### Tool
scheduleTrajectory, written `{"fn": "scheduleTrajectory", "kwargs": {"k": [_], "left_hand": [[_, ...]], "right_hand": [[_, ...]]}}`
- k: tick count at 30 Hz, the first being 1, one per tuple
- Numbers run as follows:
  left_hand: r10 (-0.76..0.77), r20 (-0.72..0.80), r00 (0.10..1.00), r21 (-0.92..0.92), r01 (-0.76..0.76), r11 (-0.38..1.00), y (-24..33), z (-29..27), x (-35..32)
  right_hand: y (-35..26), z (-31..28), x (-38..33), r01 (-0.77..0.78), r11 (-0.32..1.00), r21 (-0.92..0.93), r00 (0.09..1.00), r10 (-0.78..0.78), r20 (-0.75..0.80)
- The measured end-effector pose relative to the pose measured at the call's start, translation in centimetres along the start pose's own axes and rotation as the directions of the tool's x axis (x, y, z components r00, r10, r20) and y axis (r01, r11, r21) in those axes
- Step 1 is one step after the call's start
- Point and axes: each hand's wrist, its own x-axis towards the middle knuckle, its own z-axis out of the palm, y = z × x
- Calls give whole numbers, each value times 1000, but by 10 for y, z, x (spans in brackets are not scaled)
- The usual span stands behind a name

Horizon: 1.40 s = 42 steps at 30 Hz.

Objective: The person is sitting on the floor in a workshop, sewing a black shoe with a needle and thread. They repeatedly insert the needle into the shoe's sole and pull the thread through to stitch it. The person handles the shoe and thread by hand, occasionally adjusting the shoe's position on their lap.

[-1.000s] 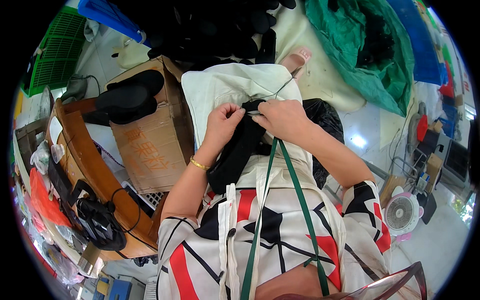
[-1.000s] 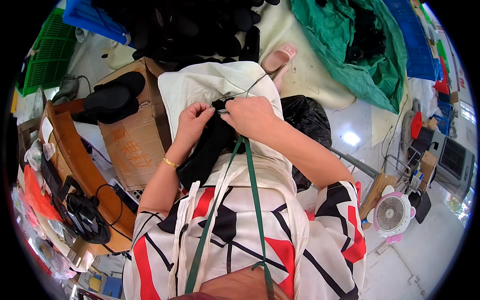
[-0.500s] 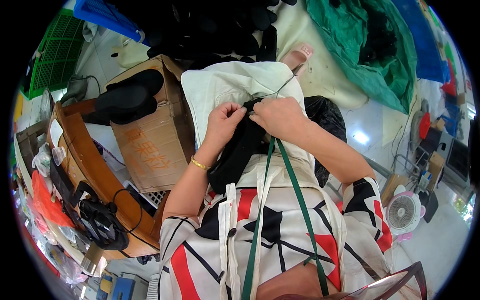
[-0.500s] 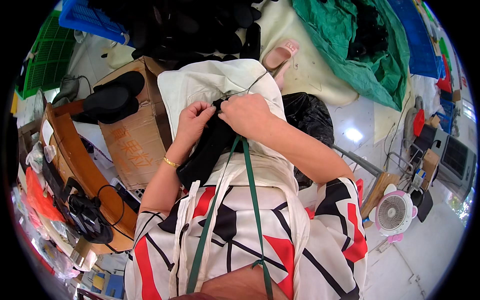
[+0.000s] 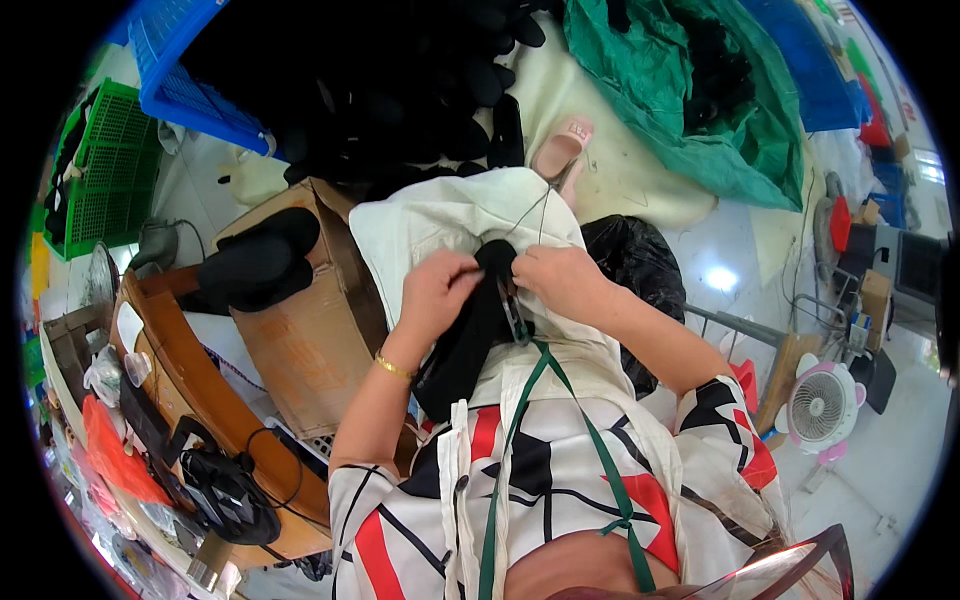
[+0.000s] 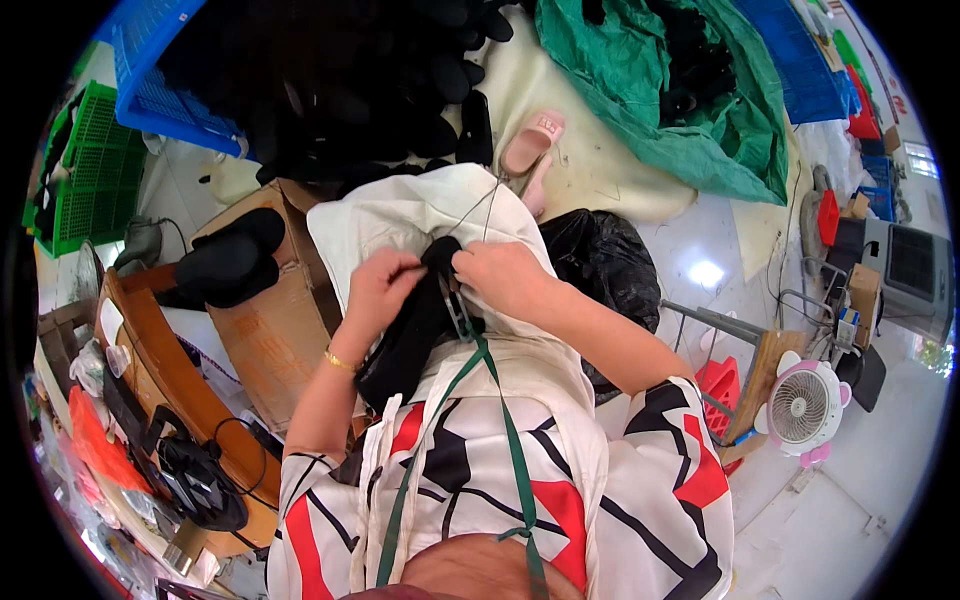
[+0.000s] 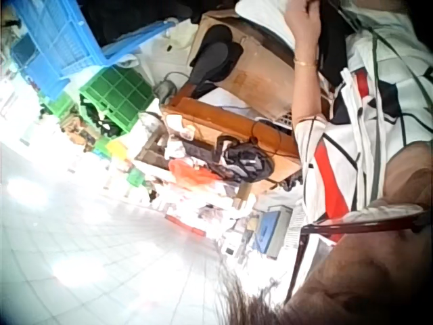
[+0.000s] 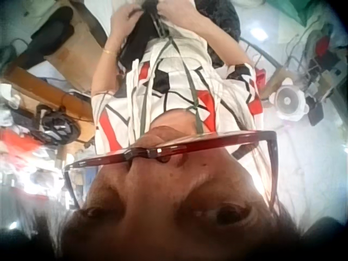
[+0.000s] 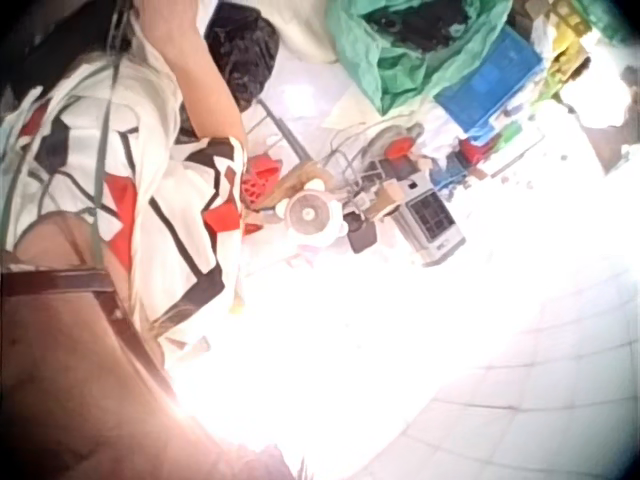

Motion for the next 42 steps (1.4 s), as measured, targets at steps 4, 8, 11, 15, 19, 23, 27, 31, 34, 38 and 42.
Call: {"fn": "scheduleTrajectory", "kwargs": {"k": [4,8,11,15,19,23,27,31,34,38,42], "left_hand": [[54,103,993,-8,-53,999,12,-9,-20],[-217,23,976,-21,218,976,28,-17,-24],[-386,141,912,78,379,922,27,-17,-22],[-430,295,853,86,425,901,29,-6,-21],[-354,231,906,119,335,935,49,-17,-17],[-24,49,999,303,8,953,63,-31,-14],[-217,-44,975,-223,202,954,36,-34,-21],[-493,-12,870,-603,387,697,51,-24,-19],[-473,-106,875,-502,363,785,42,-15,-16],[-379,-154,913,-424,285,860,31,-16,-18],[-337,-161,928,40,347,937,36,-18,-14]], "right_hand": [[15,-14,-7,-74,997,11,995,73,61],[40,-21,-10,-271,801,535,957,281,64],[39,-28,-3,-375,476,795,896,406,180],[52,-16,8,-233,315,920,926,360,111],[51,-9,23,-243,610,754,926,378,-7],[30,-6,34,-194,608,770,948,318,-12],[-1,-7,38,-131,670,730,944,308,-113],[-16,-6,36,-103,658,746,918,351,-184],[-15,1,35,-71,723,687,909,330,-254],[0,16,26,-160,763,626,946,301,-125],[-5,18,28,77,843,533,862,212,-460]]}}
